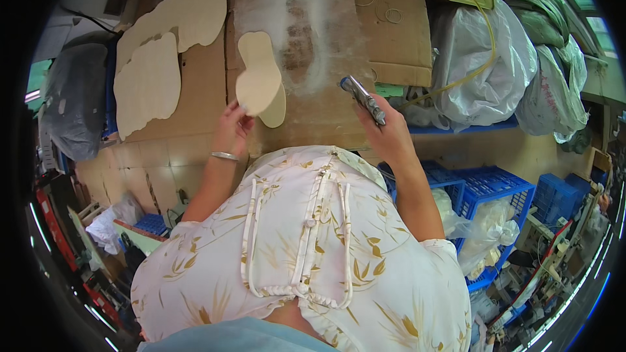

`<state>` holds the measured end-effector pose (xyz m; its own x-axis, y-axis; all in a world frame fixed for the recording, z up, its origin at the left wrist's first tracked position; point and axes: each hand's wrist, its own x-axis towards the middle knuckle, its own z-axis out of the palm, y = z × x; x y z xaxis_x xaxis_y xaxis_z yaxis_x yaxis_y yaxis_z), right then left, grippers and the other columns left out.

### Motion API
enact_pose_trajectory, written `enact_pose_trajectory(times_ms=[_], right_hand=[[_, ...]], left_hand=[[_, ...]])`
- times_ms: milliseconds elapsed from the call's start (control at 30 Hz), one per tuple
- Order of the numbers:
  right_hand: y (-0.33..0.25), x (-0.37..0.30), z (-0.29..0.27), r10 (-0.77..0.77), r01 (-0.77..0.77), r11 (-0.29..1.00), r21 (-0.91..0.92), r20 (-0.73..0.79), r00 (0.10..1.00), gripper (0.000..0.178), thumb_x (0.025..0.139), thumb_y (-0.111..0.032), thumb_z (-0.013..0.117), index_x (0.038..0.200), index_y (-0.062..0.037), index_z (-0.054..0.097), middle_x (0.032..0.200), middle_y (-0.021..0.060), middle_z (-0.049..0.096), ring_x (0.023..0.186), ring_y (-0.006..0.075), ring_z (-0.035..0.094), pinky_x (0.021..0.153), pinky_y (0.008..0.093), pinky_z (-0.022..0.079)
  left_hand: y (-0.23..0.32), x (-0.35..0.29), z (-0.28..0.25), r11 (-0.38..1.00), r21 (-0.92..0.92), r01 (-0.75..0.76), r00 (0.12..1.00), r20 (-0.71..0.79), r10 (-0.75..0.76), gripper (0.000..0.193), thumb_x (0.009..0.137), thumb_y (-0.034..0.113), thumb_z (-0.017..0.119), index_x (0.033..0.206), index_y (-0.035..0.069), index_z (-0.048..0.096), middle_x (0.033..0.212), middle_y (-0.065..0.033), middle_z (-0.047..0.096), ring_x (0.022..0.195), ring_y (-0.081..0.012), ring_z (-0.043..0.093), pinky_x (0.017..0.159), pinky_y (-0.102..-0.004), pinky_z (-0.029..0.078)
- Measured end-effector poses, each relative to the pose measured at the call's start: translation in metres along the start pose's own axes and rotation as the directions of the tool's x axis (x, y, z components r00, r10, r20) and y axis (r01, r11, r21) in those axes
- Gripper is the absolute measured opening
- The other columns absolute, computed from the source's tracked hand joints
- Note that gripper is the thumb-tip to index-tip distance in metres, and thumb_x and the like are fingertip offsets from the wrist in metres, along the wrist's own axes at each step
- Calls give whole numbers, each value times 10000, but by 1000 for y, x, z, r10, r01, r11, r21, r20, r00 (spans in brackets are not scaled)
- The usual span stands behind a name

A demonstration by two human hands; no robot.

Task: Apply adhesive to shoe insoles using a spray gun.

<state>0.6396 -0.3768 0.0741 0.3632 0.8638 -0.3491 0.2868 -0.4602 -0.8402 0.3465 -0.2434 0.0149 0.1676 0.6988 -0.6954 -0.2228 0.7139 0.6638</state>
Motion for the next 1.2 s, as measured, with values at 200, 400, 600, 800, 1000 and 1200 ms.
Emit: enact_pose_trajectory(times_ms=[200, 400, 600, 800, 1000, 1200], right_hand=[[0, -2, 3, -3, 4, 999, 35, -32, 999, 291, 886, -280, 602, 1059, -47, 578, 710, 67, 544, 642, 137, 459, 634, 278, 426], [2, -12, 4, -3, 8, 998, 59, -85, 996, 299, 889, -268, 602, 1083, -44, 569, 707, 61, 531, 651, 126, 457, 636, 272, 427], [-18, -13, 8, -44, 55, 994, 91, -118, 992, 292, 897, -215, 592, 1125, -36, 548, 724, 32, 523, 663, 100, 445, 636, 248, 419], [-63, 10, 32, -160, 170, 984, 53, -158, 974, 252, 899, -197, 588, 1088, -37, 541, 720, 65, 541, 645, 121, 471, 626, 261, 427], [-95, 49, 31, -212, 201, 977, -68, -253, 944, 237, 897, -237, 594, 999, -30, 539, 657, 85, 538, 582, 160, 483, 580, 289, 431], [-108, 64, 36, -240, 224, 970, -95, -226, 944, 266, 892, -269, 602, 975, -24, 541, 634, 75, 525, 569, 157, 479, 565, 293, 427]], left_hand=[[73, 27, 88, 944, -232, -236, 929, 231, 289, 341, 835, 34, 606, 1161, 52, 507, 963, -56, 611, 792, -145, 599, 651, -249, 529], [49, 81, 121, 973, -161, -164, 942, 266, 202, 277, 849, 39, 589, 1121, 73, 549, 971, -29, 610, 797, -137, 592, 664, -256, 525], [-50, 145, 77, 1000, -27, 5, 998, 67, -4, 234, 856, 53, 584, 1087, 29, 558, 921, -60, 622, 748, -161, 606, 631, -260, 529], [-57, 145, 71, 994, 64, 87, 996, 0, -87, 176, 862, 86, 598, 988, -31, 559, 863, -110, 624, 731, -181, 634, 617, -258, 548], [-54, 155, 68, 985, 118, 128, 988, 66, -137, 187, 848, 99, 627, 961, -33, 559, 840, -104, 623, 708, -181, 639, 595, -247, 554], [-54, 156, 67, 984, 115, 135, 987, 73, -144, 209, 831, 94, 647, 968, -15, 533, 816, -97, 619, 681, -177, 640, 571, -258, 557]])
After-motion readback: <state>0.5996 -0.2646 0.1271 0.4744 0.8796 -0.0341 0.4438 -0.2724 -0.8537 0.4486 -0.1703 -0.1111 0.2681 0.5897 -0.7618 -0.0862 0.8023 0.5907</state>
